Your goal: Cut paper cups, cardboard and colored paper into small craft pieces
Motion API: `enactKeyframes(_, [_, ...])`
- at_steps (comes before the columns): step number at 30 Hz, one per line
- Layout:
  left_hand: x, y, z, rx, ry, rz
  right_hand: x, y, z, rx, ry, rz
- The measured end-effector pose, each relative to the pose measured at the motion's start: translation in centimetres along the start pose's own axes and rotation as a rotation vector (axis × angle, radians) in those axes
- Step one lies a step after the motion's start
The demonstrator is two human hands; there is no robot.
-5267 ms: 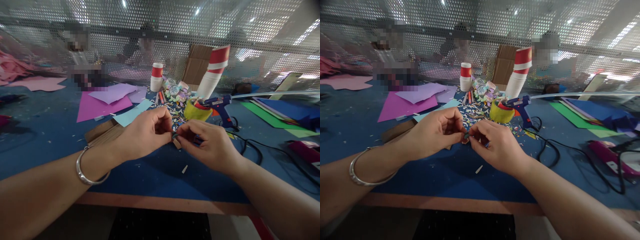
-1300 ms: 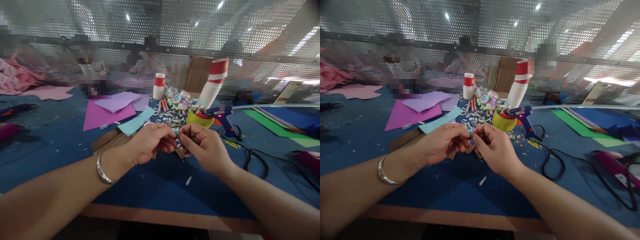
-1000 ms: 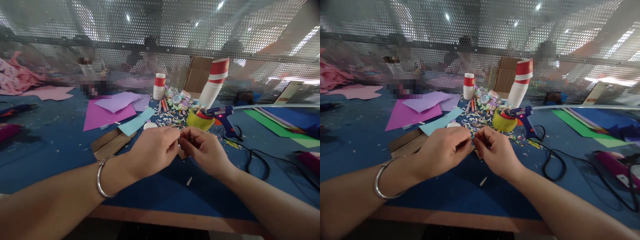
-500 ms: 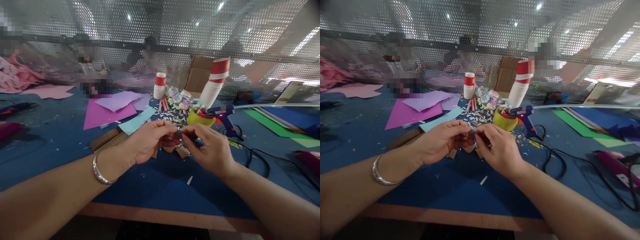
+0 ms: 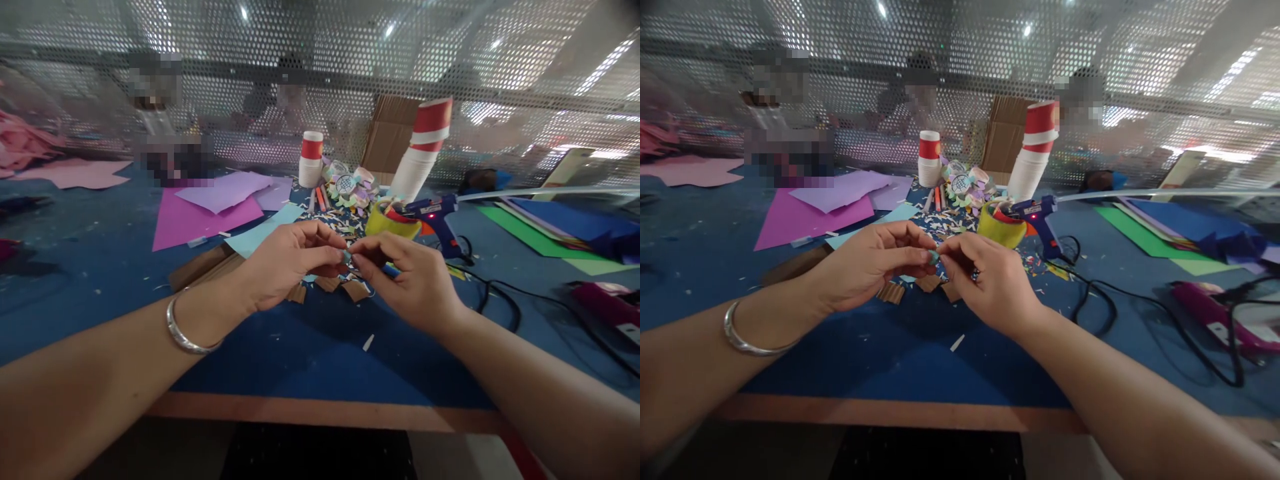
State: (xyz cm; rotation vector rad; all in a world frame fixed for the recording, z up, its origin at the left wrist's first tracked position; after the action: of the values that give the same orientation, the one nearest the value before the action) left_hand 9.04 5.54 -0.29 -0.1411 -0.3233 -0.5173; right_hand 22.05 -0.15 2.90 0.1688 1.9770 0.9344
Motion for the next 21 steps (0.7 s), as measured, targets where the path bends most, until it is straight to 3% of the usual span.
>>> enactKeyframes(4, [-0.2,0.1,-0.5,-0.084,-0.094,0.014,0.1,0.0,0.2,0.010,-0.001,-0.012])
enactKeyframes(11, [-0.3,0.3,-0.8,-0.115,-0.172,0.045,0.5,0.1,0.6,0.061,0.030,-0.035])
enactKeyframes(21, [-0.6,0.0,-1.0,-0.169,-0.147,0.075,0.9,-0.1,1.1,0.119,0.087,-0.080])
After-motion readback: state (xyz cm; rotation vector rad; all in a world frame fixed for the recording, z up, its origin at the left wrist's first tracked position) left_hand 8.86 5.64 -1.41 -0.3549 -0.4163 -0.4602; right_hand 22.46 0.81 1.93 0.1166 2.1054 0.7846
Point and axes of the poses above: each hand's wrist, its own y-axis towards the middle knuckle, its own x-axis out of the palm, z = x × y, the point moved 8 cm from there along y, towards the middle knuckle, and after that the axes turned 12 degrees about -y, right-handed, at the moved point
